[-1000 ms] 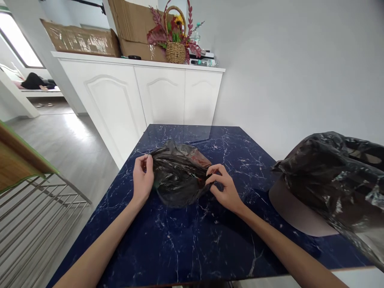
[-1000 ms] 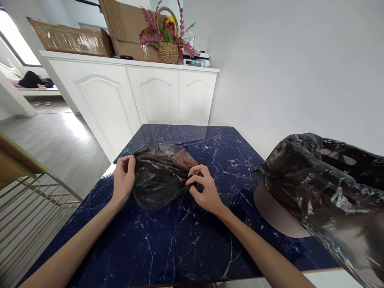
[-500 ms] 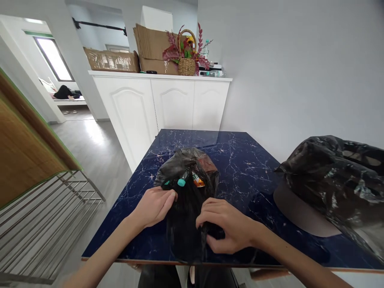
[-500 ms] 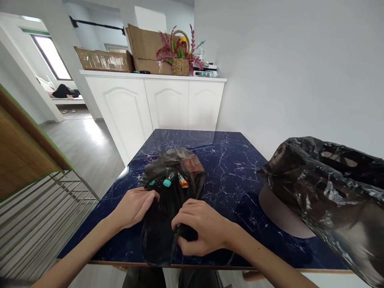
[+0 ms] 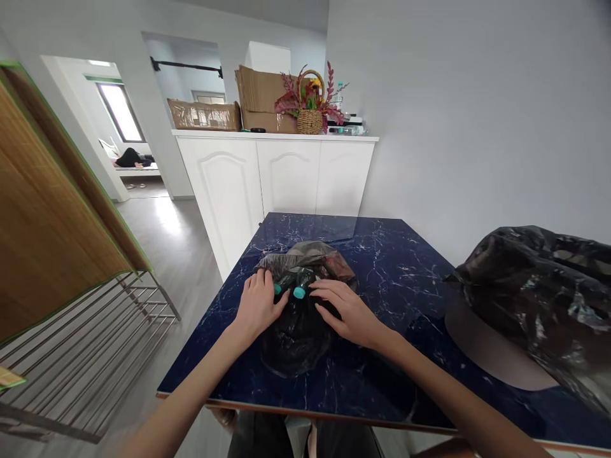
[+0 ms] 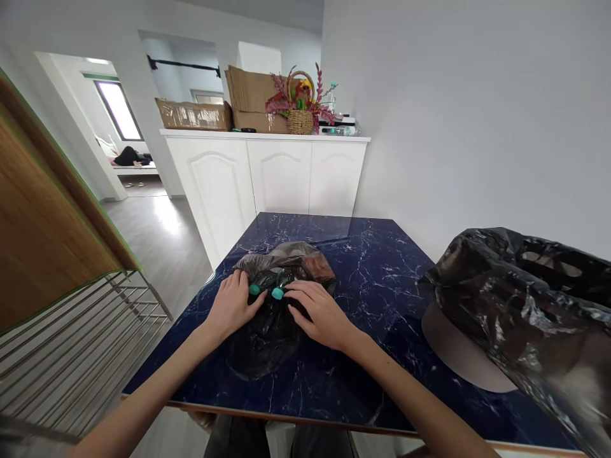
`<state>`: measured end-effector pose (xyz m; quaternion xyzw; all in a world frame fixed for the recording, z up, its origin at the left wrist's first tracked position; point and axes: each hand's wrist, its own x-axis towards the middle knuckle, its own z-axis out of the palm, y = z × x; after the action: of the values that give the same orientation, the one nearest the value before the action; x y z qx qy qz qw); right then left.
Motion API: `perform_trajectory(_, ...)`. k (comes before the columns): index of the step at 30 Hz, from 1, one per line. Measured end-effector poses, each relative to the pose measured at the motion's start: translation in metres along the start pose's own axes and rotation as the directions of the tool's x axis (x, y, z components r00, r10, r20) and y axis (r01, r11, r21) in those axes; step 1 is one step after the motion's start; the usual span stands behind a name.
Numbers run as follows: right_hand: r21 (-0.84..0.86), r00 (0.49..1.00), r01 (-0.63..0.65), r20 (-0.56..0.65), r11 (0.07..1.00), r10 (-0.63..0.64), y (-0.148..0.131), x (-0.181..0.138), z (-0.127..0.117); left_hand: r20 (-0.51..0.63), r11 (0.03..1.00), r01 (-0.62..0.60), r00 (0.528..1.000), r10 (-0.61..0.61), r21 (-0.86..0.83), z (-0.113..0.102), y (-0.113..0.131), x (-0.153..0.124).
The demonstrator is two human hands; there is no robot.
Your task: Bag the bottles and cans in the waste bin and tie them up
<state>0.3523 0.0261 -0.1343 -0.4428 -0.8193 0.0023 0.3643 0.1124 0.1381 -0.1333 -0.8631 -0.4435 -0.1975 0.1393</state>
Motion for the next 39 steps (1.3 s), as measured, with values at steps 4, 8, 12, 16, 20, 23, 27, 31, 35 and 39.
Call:
perform_trajectory(4,-0.166,0.994,0.015,-0.105,0.986,-0.032,0.015,0.000,0.021,-0.018,0.996,-0.025,0.999,0.026,0.085,0.007,0.004,0.010)
perform_trajectory(8,-0.204,0.990,-0.019,-0.138,0.979,-0.010,0.019,-0.008,0.033,-0.001,0.992,-0.082,0.997,0.082,0.098,-0.001,-0.006,0.006)
perform_trajectory(12,-0.191,0.985,-0.081,-0.166,0.978,0.050,0.017,-0.014,0.037,-0.136,0.989,-0.096,0.985,0.111,0.111,-0.037,-0.026,-0.003)
perform_trajectory(16,-0.158,0.976,-0.133,-0.190,0.979,0.102,0.014,-0.015,0.037,-0.375,0.990,-0.141,0.917,0.137,0.017,-0.091,-0.038,-0.017)
perform_trajectory(20,-0.123,0.971,-0.162,-0.194,0.979,0.136,0.010,-0.014,0.037,-0.548,0.972,-0.005,0.826,-0.129,-0.237,-0.140,-0.033,-0.033)
perform_trajectory(23,-0.103,0.975,-0.144,-0.184,0.984,0.123,0.007,-0.015,0.038,-0.607,0.878,0.062,0.699,-0.378,-0.475,-0.159,-0.033,-0.031)
perform_trajectory(27,-0.078,0.978,-0.067,-0.200,0.995,0.050,0.002,-0.013,0.036,-0.608,0.836,0.022,0.676,-0.416,-0.548,-0.150,-0.056,-0.004)
perform_trajectory(31,-0.044,0.974,-0.009,-0.227,0.999,-0.001,-0.003,-0.010,0.033,-0.547,0.873,0.047,0.763,-0.345,-0.486,-0.110,-0.086,0.031)
perform_trajectory(35,-0.028,0.982,0.020,-0.186,0.999,-0.025,-0.004,-0.010,0.032,-0.441,0.873,0.055,0.846,-0.299,-0.485,-0.069,-0.100,0.057)
perform_trajectory(39,-0.153,0.996,0.045,-0.067,0.987,-0.056,-0.002,-0.007,0.030,-0.367,0.841,0.067,0.879,-0.304,-0.536,-0.048,-0.104,0.072)
